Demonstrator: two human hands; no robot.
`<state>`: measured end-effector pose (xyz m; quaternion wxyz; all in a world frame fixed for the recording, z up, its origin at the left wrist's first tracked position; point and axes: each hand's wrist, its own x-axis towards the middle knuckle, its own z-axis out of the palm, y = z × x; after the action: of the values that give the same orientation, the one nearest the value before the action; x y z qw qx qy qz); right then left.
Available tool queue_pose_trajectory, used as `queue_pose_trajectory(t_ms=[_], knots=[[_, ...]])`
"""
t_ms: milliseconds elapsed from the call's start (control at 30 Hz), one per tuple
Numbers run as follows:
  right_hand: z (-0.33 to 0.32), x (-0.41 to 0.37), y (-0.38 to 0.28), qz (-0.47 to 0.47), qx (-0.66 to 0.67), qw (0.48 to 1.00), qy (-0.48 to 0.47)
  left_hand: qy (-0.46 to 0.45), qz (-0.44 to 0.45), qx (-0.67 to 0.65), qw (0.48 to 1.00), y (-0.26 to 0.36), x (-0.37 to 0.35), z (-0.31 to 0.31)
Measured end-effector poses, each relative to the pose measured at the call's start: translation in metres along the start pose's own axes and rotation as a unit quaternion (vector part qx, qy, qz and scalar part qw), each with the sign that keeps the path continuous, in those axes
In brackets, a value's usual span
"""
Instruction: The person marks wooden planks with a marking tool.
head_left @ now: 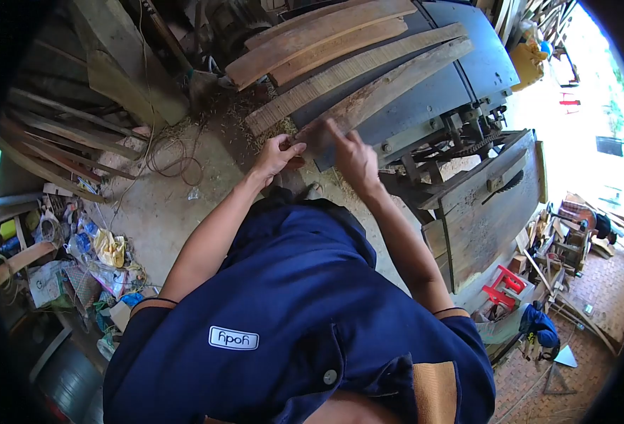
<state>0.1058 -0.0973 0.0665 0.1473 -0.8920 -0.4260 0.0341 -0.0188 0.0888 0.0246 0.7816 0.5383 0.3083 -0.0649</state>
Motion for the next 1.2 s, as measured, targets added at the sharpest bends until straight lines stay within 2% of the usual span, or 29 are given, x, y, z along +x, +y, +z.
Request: queue_pose_trajectory(t_ms=[33,100,167,233,300,333,367,433,467,500,567,633,700,767,800,833,900,967,1033,1067,1200], knots=[[-0.003,-0.004,-0.008,-0.04,0.016,0.999,-0.022,0.001,-0.002,0.0,1.0,-0.001,0.001,-0.002],[-0.007,0.002,0.002,-0.029,0.026,0.999,-0.001,-0.006,0.014,0.0,1.0,-0.003,0.002,-0.002],[-0.016,0.018,0.027,0.091,0.018,0.996,0.018,-0.001,0.02,-0.01,1.0,-0.006,0.002,0.001],[-0.014,0.021,0.032,0.085,0.012,0.996,-0.001,0.006,0.03,-0.015,0.999,-0.005,0.001,-0.002],[0.001,0.01,0.013,-0.011,0.051,0.998,0.036,-0.015,0.024,-0.013,1.0,-0.004,0.003,-0.002],[-0.005,0.005,-0.008,-0.014,0.053,0.998,-0.022,-0.015,0.026,-0.015,0.999,-0.001,0.002,0.002],[0.002,0.002,-0.008,-0.045,0.037,0.998,-0.033,-0.002,0.024,-0.013,1.0,0.003,-0.001,0.005],[0.015,0.017,0.024,-0.013,0.055,0.995,0.08,0.019,0.018,-0.011,1.0,0.002,-0.006,0.003],[-0.003,0.024,0.032,0.055,0.004,0.997,0.056,0.013,0.016,-0.012,1.0,0.002,-0.006,0.002],[-0.011,0.032,0.042,0.067,0.041,0.995,0.066,0.003,0.016,-0.012,1.0,0.002,-0.004,0.002],[-0.016,0.028,0.025,0.043,0.02,0.998,0.028,-0.009,0.027,-0.003,1.0,-0.002,0.001,-0.003],[0.017,0.008,0.008,-0.052,0.064,0.996,0.032,-0.016,0.037,0.0,0.999,-0.003,0.003,0.0],[0.015,0.008,0.011,-0.074,0.079,0.993,0.051,-0.004,0.004,-0.007,1.0,0.0,-0.001,0.0],[0.01,0.026,0.05,0.077,-0.034,0.996,-0.023,-0.005,0.008,-0.017,1.0,-0.006,-0.001,-0.002],[-0.005,0.035,0.059,0.061,0.073,0.994,0.06,-0.013,0.021,-0.025,0.999,-0.005,0.002,-0.002],[-0.008,0.035,0.052,0.062,0.072,0.993,0.064,-0.015,0.023,-0.022,0.999,-0.003,0.002,-0.003],[-0.009,0.026,0.025,0.035,0.011,0.999,-0.006,-0.019,0.021,-0.011,1.0,0.001,0.0,-0.001],[-0.004,0.005,-0.003,-0.03,0.102,0.994,-0.037,-0.018,0.019,-0.016,1.0,0.001,0.002,0.001],[-0.016,0.009,0.007,-0.043,0.09,0.994,-0.045,-0.012,0.008,-0.019,1.0,-0.002,0.001,-0.003],[-0.02,0.013,0.01,-0.029,0.13,0.99,-0.05,-0.007,0.011,-0.02,1.0,-0.002,0.002,-0.002],[-0.012,0.004,-0.006,0.008,0.102,0.994,-0.025,-0.006,0.021,-0.039,0.999,0.001,0.001,0.001]])
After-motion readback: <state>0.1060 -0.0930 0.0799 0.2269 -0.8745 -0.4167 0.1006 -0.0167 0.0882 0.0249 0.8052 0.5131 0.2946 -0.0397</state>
